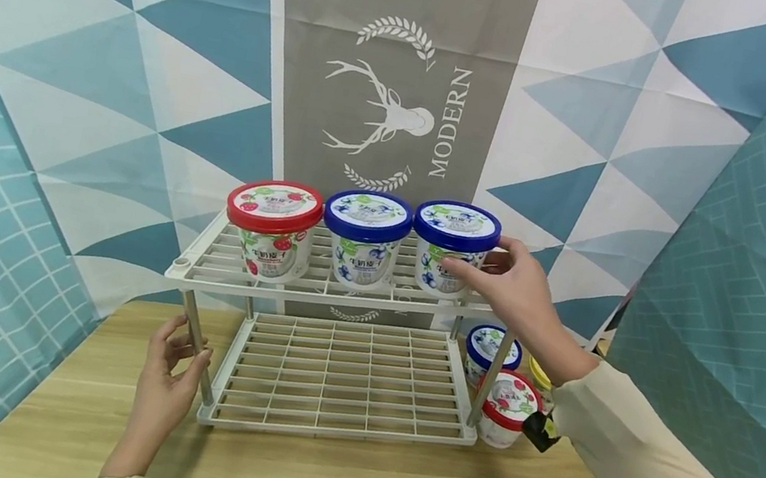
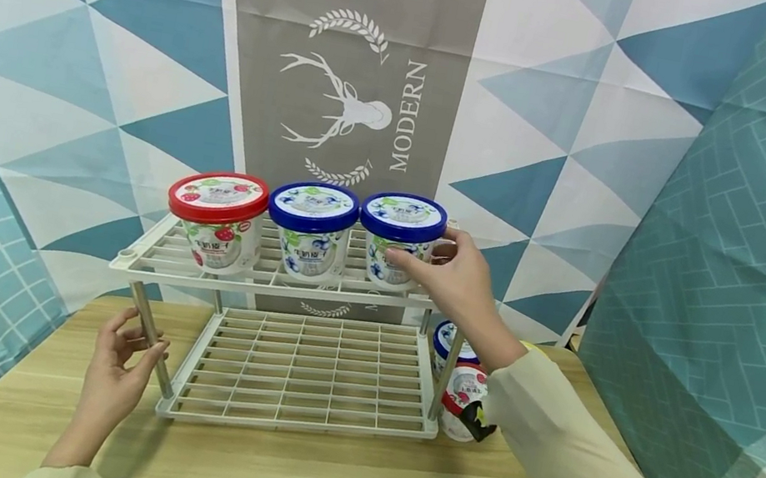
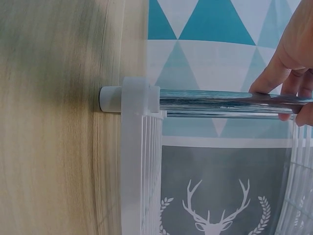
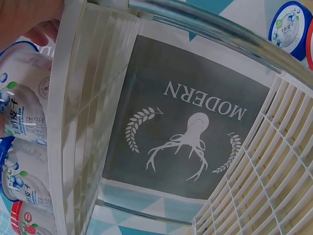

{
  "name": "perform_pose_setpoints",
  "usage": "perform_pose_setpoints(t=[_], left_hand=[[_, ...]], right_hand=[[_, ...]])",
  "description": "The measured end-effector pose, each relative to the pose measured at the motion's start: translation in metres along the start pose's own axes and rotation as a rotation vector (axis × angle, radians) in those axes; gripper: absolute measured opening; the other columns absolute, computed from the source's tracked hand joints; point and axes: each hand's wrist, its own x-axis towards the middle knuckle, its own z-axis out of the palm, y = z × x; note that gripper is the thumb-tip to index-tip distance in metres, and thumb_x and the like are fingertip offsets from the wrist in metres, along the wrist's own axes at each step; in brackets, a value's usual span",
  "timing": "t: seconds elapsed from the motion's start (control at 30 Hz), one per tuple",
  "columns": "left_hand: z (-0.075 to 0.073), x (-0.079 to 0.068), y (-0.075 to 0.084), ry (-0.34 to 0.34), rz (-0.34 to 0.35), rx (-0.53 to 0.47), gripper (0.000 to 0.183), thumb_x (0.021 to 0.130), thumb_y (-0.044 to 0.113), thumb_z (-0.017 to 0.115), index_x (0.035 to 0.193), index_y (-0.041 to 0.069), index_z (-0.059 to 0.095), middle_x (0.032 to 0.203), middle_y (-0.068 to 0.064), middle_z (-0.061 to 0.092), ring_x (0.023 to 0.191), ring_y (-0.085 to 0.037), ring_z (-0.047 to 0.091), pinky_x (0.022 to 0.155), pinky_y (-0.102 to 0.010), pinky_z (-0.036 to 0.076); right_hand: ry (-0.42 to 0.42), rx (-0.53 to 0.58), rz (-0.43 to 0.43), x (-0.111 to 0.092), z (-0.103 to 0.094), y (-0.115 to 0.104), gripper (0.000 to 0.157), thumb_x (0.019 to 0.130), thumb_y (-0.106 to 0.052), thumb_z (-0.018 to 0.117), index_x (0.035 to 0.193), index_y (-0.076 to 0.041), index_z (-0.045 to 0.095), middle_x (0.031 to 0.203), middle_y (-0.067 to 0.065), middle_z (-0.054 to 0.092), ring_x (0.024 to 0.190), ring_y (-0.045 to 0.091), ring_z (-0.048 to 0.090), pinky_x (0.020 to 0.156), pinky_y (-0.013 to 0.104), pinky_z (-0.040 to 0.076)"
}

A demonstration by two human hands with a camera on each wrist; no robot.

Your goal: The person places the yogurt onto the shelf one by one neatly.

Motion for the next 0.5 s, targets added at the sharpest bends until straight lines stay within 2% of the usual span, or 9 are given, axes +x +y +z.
perform_pose_setpoints(t=[0.5], left_hand=[[0.001,0.000,0.002,0.004,-0.001,0.005,0.061,0.088,-0.008,0.056,0.140,0.006,0.027,0.099,0.014,0.048,0.089,0.012,0.051,0.070,-0.001,0.046]], right_hand=[[0.070,0.016,-0.028,-0.013,-0.019,0.008,0.078,0.079,-0.057,0.065,0.137,-0.010,0.042,0.128,0.016,0.052,0.116,0.031,0.051,0.096,0.049,0.047]])
